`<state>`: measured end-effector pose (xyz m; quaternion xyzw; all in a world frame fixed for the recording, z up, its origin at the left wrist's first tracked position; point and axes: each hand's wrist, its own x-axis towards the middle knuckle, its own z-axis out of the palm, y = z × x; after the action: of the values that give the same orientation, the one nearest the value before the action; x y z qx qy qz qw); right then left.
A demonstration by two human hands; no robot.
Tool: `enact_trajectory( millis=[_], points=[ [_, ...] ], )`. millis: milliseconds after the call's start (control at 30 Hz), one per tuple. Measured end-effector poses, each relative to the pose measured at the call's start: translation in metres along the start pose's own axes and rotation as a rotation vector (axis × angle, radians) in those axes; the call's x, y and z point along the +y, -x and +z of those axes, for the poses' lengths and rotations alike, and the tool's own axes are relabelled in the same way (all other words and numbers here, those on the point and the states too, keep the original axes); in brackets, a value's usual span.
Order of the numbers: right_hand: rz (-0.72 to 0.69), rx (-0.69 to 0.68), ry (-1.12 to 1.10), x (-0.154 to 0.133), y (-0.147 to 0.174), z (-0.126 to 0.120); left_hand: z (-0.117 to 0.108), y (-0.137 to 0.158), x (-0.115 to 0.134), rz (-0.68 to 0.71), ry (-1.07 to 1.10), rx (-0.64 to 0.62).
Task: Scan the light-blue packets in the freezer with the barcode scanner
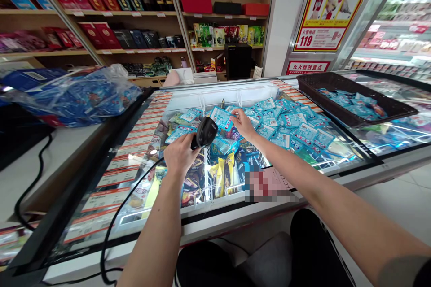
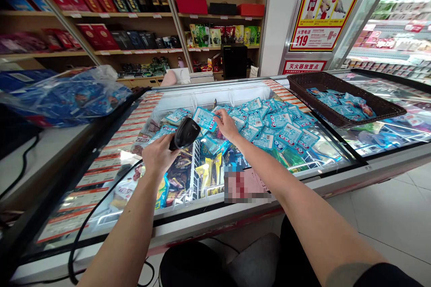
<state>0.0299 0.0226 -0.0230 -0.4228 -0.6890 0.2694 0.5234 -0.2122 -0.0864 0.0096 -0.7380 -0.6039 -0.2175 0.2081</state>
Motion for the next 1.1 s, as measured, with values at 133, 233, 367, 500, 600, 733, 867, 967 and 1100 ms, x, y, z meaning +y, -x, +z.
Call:
enact_trajectory(
  millis=[133, 233, 367, 500, 600, 733, 867, 967, 1100],
  points=[
    [0.007, -0.005, 0.005, -0.001, 0.0, -0.001, -0.002, 0.0, 0.001, -0.018, 0.004, -0.03],
    [0.009, 0.002, 0.003, -0.002, 0.0, -0.001, -0.002, -0.001, 0.001, -0.032, 0.014, -0.051],
    [0.001, 0.021, -0.002, 0.001, 0.0, 0.0, -0.002, -0.001, 0.002, -0.028, 0.017, -0.05],
    [-0.018, 0.064, 0.011, 0.005, -0.001, 0.001, -0.002, -0.001, 0.001, -0.024, 0.022, -0.046],
    [-0.032, 0.094, 0.013, 0.008, -0.001, 0.002, -0.001, -0.001, 0.001, -0.018, 0.016, -0.04],
    [-0.029, 0.105, 0.01, 0.01, -0.002, 0.003, -0.002, -0.001, 0.001, -0.039, 0.029, -0.039],
    [-0.022, 0.135, 0.058, 0.008, -0.001, 0.002, -0.002, -0.001, 0.002, -0.056, 0.039, -0.033],
    [-0.033, 0.148, 0.112, 0.005, 0.0, 0.001, -0.002, 0.0, 0.002, -0.058, 0.037, -0.023],
    [-0.021, 0.15, 0.19, 0.0, 0.002, -0.001, -0.001, 0.0, 0.002, -0.065, 0.044, -0.031]
  ],
)
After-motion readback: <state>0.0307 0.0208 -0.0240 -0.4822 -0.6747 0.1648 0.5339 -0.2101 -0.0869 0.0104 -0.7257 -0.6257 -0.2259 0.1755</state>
